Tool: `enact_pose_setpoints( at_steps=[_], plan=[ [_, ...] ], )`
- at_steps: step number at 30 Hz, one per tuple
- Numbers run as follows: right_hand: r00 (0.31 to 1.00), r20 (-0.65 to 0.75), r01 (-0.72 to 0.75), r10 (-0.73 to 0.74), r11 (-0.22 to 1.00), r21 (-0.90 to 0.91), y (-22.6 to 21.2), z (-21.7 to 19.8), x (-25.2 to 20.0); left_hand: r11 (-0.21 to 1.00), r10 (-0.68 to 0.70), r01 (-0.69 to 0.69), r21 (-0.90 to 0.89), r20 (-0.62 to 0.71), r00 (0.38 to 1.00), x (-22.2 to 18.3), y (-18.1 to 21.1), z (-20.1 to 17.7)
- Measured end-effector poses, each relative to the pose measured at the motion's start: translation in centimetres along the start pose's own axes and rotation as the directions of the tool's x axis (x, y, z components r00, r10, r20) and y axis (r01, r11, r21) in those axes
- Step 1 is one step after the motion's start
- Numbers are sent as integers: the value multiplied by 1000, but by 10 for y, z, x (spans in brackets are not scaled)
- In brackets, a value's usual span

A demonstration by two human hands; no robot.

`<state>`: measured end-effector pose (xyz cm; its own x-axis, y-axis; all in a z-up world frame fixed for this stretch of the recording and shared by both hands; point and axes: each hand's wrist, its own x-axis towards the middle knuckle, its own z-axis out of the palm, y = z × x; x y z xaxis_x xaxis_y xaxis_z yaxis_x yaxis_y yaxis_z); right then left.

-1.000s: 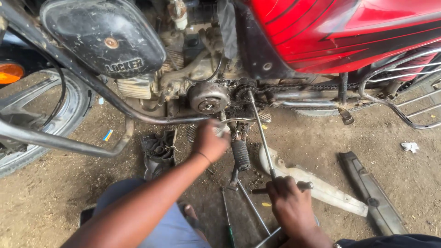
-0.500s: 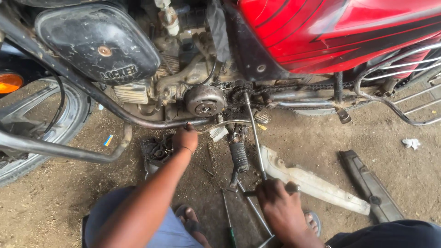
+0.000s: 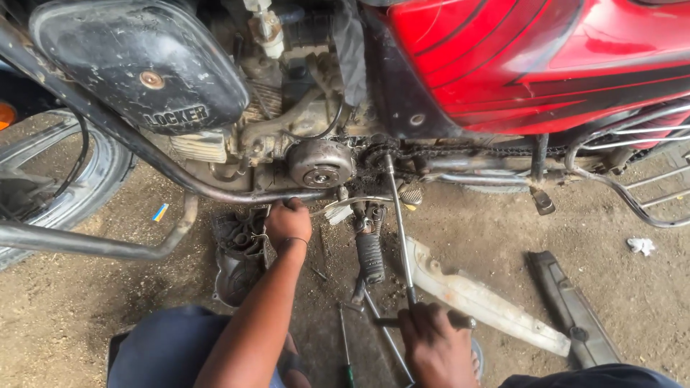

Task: The person crouches beside a red motorcycle and works on the drive chain and front sprocket area by hand, fitting a sprocket component onto the chain. They then use a socket wrench to tighten a bolt on the chain cover, repositioning the wrench repeatedly.

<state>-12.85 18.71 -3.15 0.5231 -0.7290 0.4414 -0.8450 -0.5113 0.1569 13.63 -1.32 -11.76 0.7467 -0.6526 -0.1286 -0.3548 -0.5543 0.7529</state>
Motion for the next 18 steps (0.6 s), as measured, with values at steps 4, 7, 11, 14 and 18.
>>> enact_pose_setpoints(
  at_steps=[4,7,11,14,18],
  plan=[
    [1000,2,-25,25,999,32,0,6,-5,999,-31,31,23,-6,1000,1,-1,2],
    [998,-28,-47,48,997,61,0,-6,2,998,9,-8,61,-15,1000,0,-1,2],
    [999,-22,-44,46,997,65,-2,-11,2,999,-31,31,-13,-4,1000,1,-6,1],
    [999,15,-51,50,997,52,0,-13,1,996,-73,75,-52,43,996,-6,5,-6],
    [1000,19,-14,13,999,35,2,4,-10,997,-60,62,-56,49,997,1,-5,5]
  ],
)
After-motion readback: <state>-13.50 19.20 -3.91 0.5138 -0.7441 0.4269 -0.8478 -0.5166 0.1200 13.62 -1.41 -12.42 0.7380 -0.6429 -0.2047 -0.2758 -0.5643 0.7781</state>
